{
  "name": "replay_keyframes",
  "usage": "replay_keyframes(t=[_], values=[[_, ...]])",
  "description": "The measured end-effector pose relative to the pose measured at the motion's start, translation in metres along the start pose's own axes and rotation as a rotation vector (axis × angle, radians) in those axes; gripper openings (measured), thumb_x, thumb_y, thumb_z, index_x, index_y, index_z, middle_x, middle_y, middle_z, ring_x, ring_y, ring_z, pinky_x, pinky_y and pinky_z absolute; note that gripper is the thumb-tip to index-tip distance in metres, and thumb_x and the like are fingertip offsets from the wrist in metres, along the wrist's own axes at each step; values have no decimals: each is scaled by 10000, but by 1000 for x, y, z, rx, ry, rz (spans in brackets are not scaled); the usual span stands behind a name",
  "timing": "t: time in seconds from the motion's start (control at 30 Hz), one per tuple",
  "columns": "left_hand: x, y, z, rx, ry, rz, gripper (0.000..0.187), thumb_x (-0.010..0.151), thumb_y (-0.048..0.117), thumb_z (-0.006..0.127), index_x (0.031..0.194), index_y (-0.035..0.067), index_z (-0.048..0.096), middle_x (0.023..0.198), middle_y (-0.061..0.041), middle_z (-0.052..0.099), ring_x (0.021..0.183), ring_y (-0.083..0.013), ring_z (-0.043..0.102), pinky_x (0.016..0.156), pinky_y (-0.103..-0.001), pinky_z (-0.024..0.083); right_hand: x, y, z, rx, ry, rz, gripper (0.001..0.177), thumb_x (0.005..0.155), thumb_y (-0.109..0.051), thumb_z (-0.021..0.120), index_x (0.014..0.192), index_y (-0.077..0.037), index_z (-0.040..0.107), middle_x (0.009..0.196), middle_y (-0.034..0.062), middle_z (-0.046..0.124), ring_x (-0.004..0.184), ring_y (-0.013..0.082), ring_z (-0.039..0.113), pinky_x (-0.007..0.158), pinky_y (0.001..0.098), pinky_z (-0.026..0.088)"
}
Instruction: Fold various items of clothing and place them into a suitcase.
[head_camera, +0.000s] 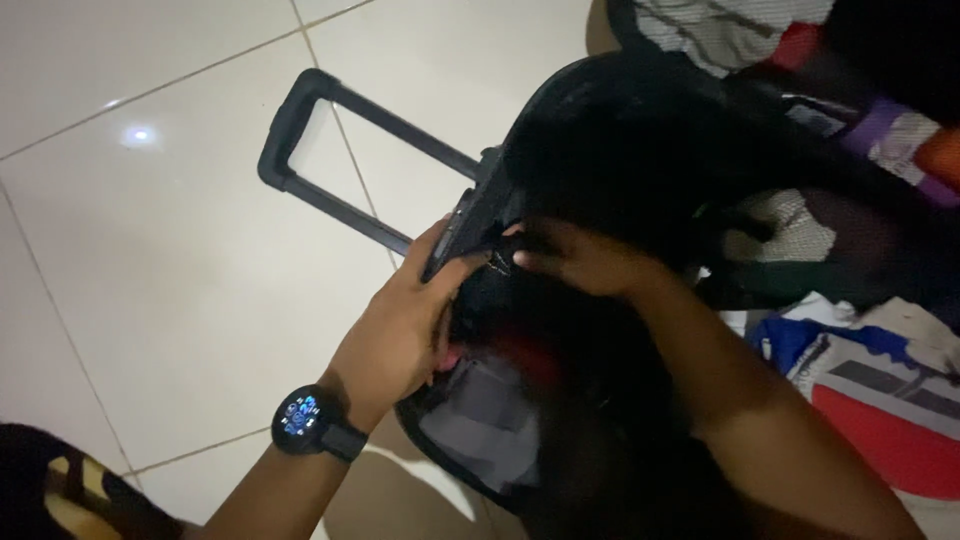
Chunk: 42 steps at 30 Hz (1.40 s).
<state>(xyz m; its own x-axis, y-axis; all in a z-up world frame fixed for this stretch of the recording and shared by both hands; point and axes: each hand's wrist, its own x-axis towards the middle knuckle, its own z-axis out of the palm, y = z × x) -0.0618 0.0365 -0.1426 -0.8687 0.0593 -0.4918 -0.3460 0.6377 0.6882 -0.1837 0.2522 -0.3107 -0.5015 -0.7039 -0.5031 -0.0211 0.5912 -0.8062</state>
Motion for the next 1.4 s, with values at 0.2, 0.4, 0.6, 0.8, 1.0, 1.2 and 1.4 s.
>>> replay_keyframes(t=[0.2,0.4,0.6,0.8,1.0,1.2,1.4], values=[[-4,-3,5,33,84,7,670,759,-117,616,1319,249,592,1594,-124,353,656,-191,733,532,-304,572,-1,-16,7,-22,-29,-16,517,938,-483,619,1353,-173,619,1355,99,656,1282,259,593,1087,423,438],[-1,-7,9,-25,91,19,647,801,-49,657,1346,291,579,1558,-156,356,737,-232,765,518,-308,574,-15,-16,33,-98,122,-58,628,906,-501,639,1398,-122,549,1400,145,589,1309,312,548,1089,447,411],[-5,-13,15,47,196,171,608,819,-100,601,1311,258,591,1532,-202,411,861,-313,749,645,-349,614,-6,-2,34,-15,123,-40,603,945,-477,603,1403,-89,554,1384,156,617,1293,307,571,1091,429,415],[-3,-13,16,82,216,171,653,815,-103,605,1345,277,567,1528,-218,403,989,-361,713,758,-401,619,23,29,45,155,146,-40,488,977,-465,561,1246,-64,635,1218,124,690,1164,268,639,1035,402,466],[-3,-25,23,84,270,265,660,813,-131,589,1350,253,568,1500,-220,448,1033,-362,699,775,-404,605,28,34,44,27,228,-118,463,973,-478,590,1159,-55,617,1117,119,667,1082,256,637,982,411,479],[-6,-12,14,13,155,135,661,835,-129,590,1363,269,578,1546,-163,425,853,-257,752,675,-347,617,18,39,26,-4,330,-21,442,965,-468,638,1191,-89,632,1169,123,671,1101,250,631,977,423,479],[-6,-10,12,-22,110,91,745,719,-121,658,1354,256,560,1534,-167,393,712,-240,744,664,-355,619,-4,1,-12,119,420,152,431,957,-449,629,1249,-133,653,1208,101,681,1123,266,637,980,412,492]])
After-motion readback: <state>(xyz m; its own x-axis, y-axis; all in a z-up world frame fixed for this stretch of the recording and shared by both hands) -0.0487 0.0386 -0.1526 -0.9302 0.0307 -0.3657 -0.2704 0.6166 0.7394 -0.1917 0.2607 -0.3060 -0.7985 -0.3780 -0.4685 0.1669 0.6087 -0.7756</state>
